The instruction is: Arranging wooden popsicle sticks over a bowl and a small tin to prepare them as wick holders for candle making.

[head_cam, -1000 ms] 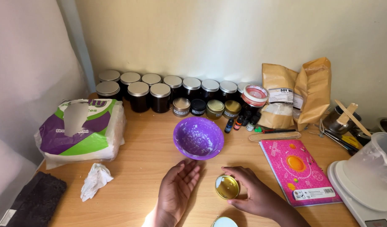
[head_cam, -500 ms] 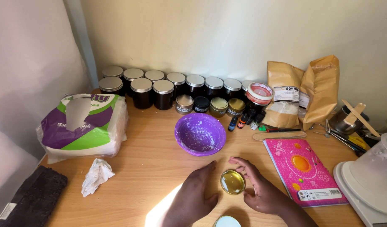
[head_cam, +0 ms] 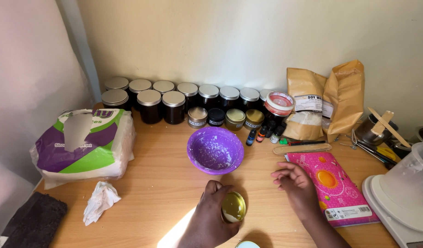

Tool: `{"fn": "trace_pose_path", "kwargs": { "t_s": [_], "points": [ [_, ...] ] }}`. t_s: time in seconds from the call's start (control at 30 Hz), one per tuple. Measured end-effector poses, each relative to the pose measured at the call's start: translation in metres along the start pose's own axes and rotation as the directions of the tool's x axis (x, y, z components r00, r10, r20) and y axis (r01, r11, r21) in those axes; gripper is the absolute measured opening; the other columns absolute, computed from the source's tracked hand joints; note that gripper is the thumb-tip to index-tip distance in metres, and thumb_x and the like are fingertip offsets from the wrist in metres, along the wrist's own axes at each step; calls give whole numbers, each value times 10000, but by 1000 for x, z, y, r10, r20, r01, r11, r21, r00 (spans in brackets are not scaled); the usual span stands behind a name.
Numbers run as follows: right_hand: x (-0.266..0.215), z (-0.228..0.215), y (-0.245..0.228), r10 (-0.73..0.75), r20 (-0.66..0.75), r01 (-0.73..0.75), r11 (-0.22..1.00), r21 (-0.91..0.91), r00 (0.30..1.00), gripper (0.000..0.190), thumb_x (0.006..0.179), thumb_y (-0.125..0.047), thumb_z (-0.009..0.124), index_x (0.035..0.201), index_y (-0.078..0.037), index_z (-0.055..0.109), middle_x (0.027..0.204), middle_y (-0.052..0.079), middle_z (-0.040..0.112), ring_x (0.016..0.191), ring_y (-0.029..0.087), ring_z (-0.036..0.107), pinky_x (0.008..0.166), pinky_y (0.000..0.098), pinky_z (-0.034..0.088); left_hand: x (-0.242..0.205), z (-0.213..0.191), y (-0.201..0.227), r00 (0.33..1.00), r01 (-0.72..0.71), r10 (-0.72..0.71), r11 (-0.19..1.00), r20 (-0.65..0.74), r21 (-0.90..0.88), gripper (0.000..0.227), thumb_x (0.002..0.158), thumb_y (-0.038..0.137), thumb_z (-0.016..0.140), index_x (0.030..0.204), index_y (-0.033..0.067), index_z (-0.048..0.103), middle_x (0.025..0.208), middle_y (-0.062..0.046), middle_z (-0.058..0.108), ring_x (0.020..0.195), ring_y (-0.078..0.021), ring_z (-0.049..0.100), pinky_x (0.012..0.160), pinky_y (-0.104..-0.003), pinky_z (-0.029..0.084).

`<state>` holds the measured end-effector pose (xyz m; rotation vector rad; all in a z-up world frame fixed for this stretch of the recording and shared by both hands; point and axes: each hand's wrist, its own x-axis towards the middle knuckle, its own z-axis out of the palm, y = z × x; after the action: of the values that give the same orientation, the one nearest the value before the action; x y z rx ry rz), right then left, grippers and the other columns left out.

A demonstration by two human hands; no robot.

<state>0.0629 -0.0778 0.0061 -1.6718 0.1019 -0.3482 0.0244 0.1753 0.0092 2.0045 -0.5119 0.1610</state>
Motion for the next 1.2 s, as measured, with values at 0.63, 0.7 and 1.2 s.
{"fn": "trace_pose_path", "kwargs": {
  "t_s": [0.63, 0.7, 1.2],
  "points": [
    [-2, 1, -8, 194, -153, -176, 977, 120, 969, 183, 864, -39, 578, 1040, -9, 617, 863, 188, 675, 672, 203, 568, 598, 302, 433, -3, -6, -2, 988, -105, 96, 992, 124, 66, 949, 472, 377, 890, 1308, 143, 507, 1270, -78, 530, 1205, -249, 434, 999, -367, 351],
    [-2, 1, -8, 181, -138, -167, 980, 104, 974, 169, 860, -43, 569, 1016, -10, 624, 849, 179, 673, 666, 203, 563, 596, 303, 430, -1, -4, -4, 983, -143, 132, 987, 129, 78, 892, 473, 358, 878, 1267, 138, 537, 1248, -17, 590, 1192, -263, 442, 999, -370, 345],
    [1, -3, 1, 162, -111, -151, 983, 102, 981, 150, 841, -44, 576, 973, -9, 638, 843, 177, 697, 644, 190, 576, 586, 285, 436, -1, -6, -2, 981, -178, 170, 980, 96, 83, 868, 469, 351, 890, 1242, 139, 557, 1229, -60, 606, 1170, -263, 489, 973, -370, 379]
  ]
}}
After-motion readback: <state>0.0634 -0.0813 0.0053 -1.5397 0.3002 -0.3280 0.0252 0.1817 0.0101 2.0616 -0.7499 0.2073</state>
